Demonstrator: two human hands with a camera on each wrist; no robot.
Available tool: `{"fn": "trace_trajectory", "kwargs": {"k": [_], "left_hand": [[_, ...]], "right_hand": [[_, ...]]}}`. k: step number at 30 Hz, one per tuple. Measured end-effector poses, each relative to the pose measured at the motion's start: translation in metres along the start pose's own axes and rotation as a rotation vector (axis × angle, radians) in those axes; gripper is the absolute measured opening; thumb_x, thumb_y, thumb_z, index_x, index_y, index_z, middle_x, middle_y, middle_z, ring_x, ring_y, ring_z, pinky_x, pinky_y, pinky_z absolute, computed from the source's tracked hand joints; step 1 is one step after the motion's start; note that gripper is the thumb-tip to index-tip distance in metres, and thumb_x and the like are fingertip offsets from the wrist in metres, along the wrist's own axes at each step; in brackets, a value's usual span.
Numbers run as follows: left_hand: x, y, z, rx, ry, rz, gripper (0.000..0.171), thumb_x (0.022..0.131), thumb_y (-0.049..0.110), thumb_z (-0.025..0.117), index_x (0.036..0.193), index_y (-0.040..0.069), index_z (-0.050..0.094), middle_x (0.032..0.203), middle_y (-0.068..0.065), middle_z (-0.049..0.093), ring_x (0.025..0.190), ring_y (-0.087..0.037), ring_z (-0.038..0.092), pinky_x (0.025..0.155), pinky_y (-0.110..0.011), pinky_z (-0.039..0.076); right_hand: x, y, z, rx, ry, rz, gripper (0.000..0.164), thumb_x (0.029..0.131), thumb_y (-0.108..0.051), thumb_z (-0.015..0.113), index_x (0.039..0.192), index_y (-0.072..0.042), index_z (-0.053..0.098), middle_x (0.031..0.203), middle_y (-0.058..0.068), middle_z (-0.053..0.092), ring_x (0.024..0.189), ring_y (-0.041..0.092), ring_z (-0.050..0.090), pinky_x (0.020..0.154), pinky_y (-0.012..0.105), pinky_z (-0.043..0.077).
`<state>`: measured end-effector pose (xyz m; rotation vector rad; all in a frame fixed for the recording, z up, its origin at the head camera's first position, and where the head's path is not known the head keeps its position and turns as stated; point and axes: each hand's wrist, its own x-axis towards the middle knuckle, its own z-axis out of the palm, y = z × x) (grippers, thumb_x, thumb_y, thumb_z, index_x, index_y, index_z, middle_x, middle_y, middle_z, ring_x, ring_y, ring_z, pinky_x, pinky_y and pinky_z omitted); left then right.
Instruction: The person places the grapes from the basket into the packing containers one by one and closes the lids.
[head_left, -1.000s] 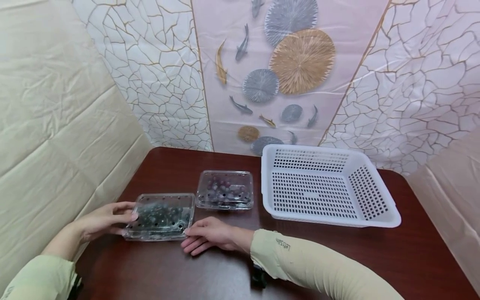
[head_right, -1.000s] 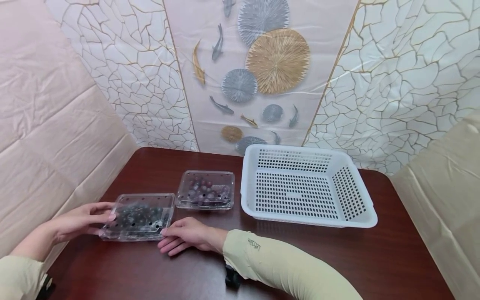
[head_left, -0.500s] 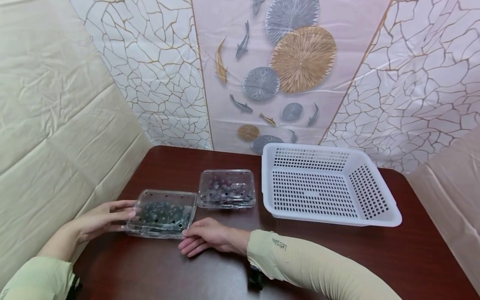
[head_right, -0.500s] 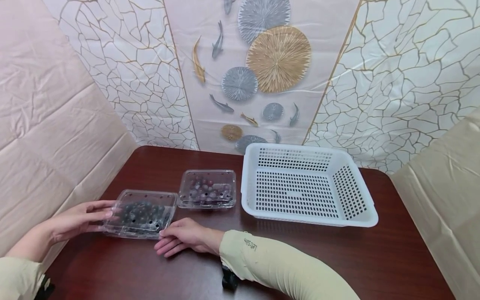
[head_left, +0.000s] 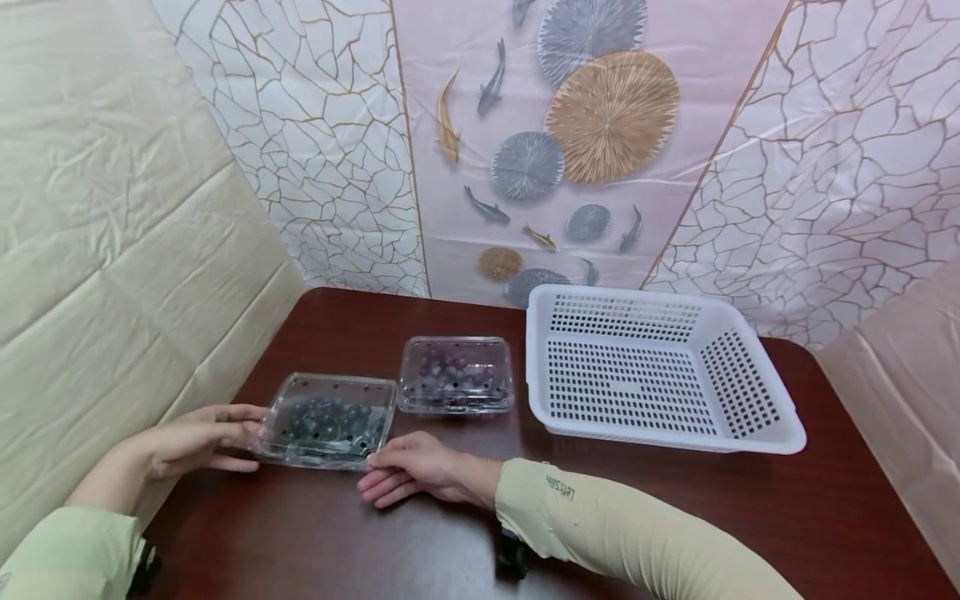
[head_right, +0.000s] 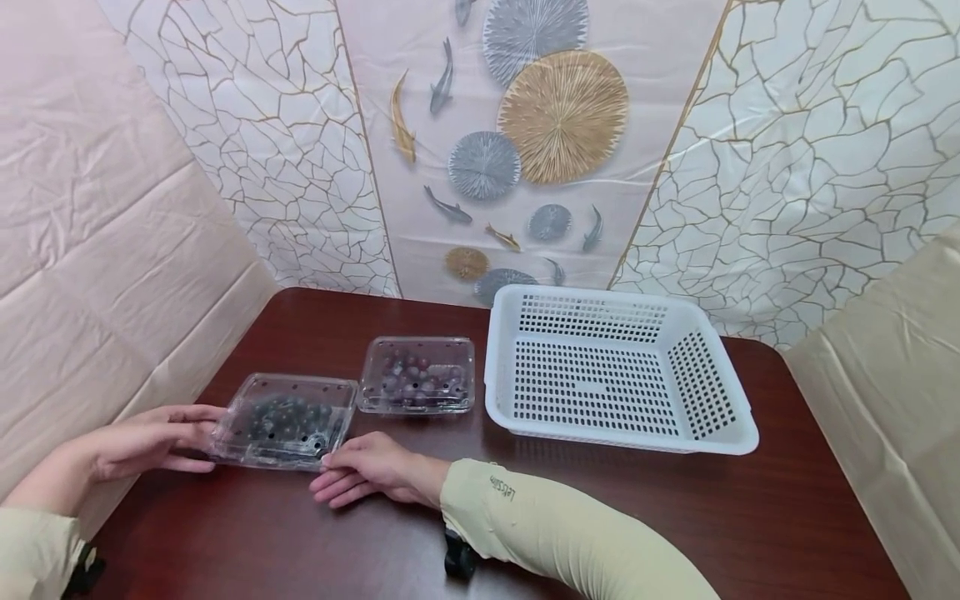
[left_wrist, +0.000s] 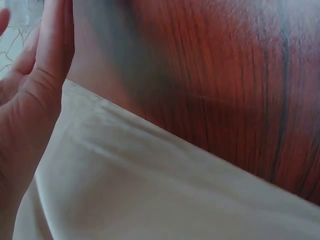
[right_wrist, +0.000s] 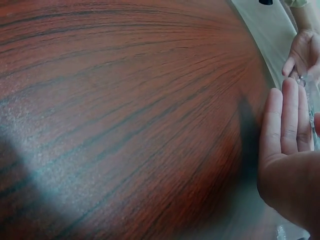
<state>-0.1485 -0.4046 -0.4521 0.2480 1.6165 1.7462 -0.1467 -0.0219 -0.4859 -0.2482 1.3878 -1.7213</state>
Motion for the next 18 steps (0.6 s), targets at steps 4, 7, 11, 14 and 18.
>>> {"fn": "trace_trajectory", "kwargs": {"k": [4,7,11,14,18], "left_hand": [[0.0004,0.0007,0.0015,0.04,0.019,-0.029,0.032,0.11,-0.002,0.047,0.141,0.004,0.051,0.122,-0.007,0.067,0.114,-0.026,0.071,0.103,-0.045,0.062],[0.0019,0.0005,0.0035,0.047,0.034,-0.045,0.026,0.109,-0.002,0.05,0.134,0.004,0.054,0.115,-0.009,0.068,0.111,-0.028,0.072,0.1,-0.043,0.063],[0.0027,0.0003,0.0058,0.037,0.015,-0.031,0.023,0.109,-0.004,0.05,0.128,0.007,0.055,0.113,-0.009,0.07,0.109,-0.028,0.074,0.1,-0.042,0.063],[0.0027,0.0017,0.0073,0.026,-0.002,-0.015,0.023,0.108,-0.006,0.05,0.125,0.008,0.054,0.11,-0.007,0.071,0.108,-0.027,0.075,0.1,-0.041,0.063],[0.0026,0.0032,0.0093,0.011,-0.014,-0.009,0.022,0.107,-0.008,0.049,0.122,0.009,0.054,0.106,-0.006,0.071,0.105,-0.025,0.075,0.098,-0.041,0.064]], "right_hand": [[-0.0009,0.0004,-0.0017,0.007,0.0,0.004,0.01,0.107,-0.01,0.06,0.108,-0.002,0.067,0.115,0.034,0.073,0.088,0.022,0.078,0.088,0.044,0.068],[-0.0009,0.0006,-0.0023,0.003,0.0,0.005,0.011,0.108,-0.01,0.06,0.109,-0.002,0.067,0.115,0.034,0.073,0.09,0.023,0.079,0.089,0.045,0.068],[-0.001,-0.0005,-0.0017,-0.001,-0.004,0.005,0.011,0.108,-0.01,0.06,0.108,-0.002,0.067,0.116,0.034,0.073,0.091,0.023,0.079,0.089,0.044,0.068],[-0.0016,-0.002,-0.0004,-0.004,-0.008,0.003,0.011,0.108,-0.01,0.06,0.109,-0.002,0.067,0.117,0.034,0.073,0.094,0.027,0.079,0.089,0.044,0.067],[-0.0019,-0.0019,0.0009,-0.013,-0.008,0.004,0.012,0.109,-0.01,0.059,0.111,-0.001,0.067,0.118,0.035,0.072,0.103,0.035,0.078,0.091,0.046,0.067]]}}
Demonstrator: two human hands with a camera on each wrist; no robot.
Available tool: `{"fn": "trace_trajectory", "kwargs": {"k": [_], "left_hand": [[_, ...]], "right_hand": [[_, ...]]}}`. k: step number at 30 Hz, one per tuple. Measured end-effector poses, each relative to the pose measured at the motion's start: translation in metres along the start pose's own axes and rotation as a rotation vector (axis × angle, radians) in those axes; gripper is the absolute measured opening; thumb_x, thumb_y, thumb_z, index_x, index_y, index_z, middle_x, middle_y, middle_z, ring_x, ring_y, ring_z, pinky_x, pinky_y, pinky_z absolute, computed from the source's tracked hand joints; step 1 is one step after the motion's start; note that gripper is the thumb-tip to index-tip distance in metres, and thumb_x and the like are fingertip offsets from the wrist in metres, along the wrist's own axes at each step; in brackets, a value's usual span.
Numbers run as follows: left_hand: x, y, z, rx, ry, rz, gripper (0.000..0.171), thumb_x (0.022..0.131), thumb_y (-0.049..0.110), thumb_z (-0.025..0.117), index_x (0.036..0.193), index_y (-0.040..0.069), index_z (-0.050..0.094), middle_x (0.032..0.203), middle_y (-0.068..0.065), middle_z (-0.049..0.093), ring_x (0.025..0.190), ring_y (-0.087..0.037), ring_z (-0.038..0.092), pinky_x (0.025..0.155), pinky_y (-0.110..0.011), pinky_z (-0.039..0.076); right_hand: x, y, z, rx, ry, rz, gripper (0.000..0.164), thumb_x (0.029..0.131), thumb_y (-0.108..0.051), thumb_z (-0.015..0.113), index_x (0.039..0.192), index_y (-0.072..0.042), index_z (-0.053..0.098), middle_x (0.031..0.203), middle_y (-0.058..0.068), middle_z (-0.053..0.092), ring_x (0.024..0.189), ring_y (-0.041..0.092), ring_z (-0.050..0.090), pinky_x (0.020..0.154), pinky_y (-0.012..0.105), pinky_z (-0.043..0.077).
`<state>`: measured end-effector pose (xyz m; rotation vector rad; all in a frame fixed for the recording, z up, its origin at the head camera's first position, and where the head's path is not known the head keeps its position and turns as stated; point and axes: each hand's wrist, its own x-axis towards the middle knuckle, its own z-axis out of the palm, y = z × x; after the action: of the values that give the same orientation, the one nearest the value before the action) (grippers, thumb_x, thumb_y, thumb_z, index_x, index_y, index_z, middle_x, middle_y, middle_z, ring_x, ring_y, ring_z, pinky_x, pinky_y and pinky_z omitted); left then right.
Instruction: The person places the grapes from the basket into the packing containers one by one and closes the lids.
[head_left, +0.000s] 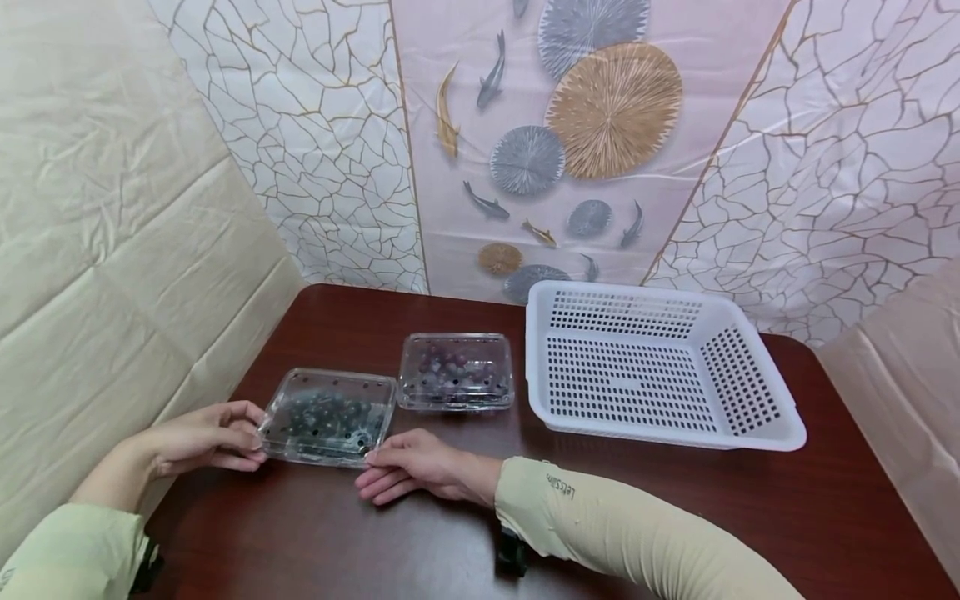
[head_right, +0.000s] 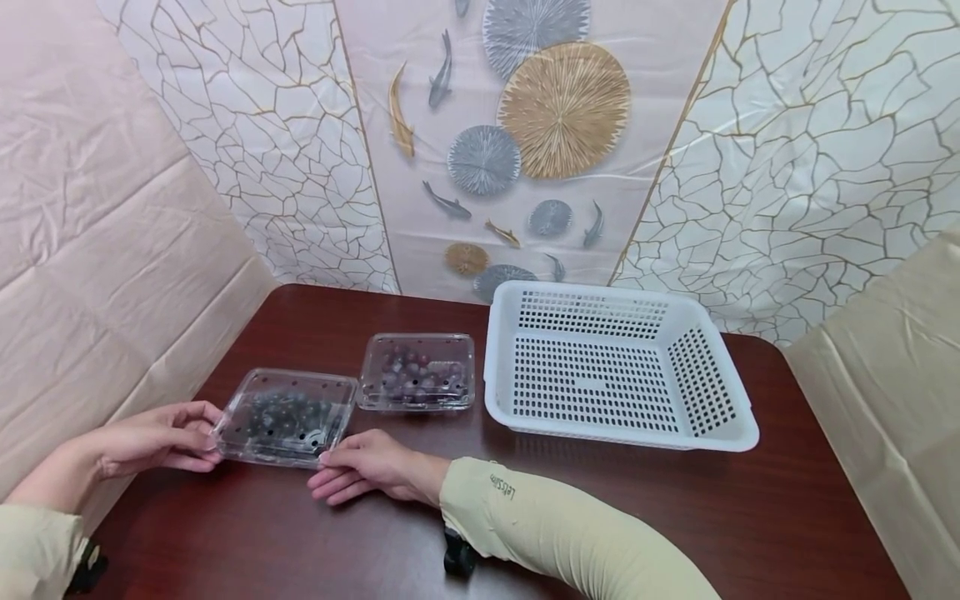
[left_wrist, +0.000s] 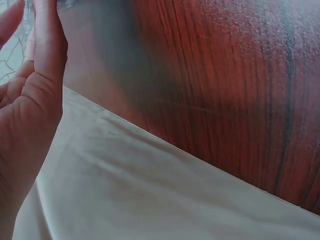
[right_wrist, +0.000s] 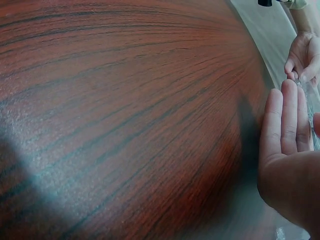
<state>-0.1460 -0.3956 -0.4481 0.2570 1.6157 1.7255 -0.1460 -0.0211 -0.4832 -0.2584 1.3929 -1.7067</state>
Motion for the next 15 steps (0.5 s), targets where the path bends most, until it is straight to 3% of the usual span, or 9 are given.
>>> {"fn": "trace_trajectory", "kwargs": {"k": [9,12,15], "left_hand": [[0.001,0.003,0.0,0.017,0.025,-0.031,0.02,0.105,-0.007,0.052,0.12,0.006,0.052,0.103,-0.007,0.07,0.101,-0.022,0.076,0.095,-0.039,0.065],[0.002,0.005,0.001,0.079,0.101,-0.086,0.018,0.105,-0.004,0.052,0.122,0.003,0.05,0.102,-0.008,0.069,0.1,-0.023,0.074,0.093,-0.041,0.066],[0.004,0.013,0.006,0.197,0.224,-0.148,0.023,0.104,0.0,0.05,0.126,-0.006,0.047,0.101,-0.01,0.067,0.097,-0.024,0.072,0.088,-0.043,0.068]], "right_hand": [[0.002,0.003,0.002,0.004,0.003,-0.001,0.014,0.109,-0.011,0.06,0.112,0.0,0.067,0.118,0.034,0.072,0.1,0.032,0.079,0.09,0.044,0.067],[0.001,0.003,0.002,-0.006,-0.005,0.001,0.02,0.109,-0.013,0.059,0.115,0.004,0.067,0.117,0.034,0.073,0.096,0.028,0.079,0.089,0.044,0.067],[-0.003,0.001,0.0,-0.025,-0.004,0.006,0.029,0.109,-0.016,0.06,0.118,0.01,0.067,0.114,0.034,0.074,0.091,0.024,0.079,0.087,0.043,0.068]]}}
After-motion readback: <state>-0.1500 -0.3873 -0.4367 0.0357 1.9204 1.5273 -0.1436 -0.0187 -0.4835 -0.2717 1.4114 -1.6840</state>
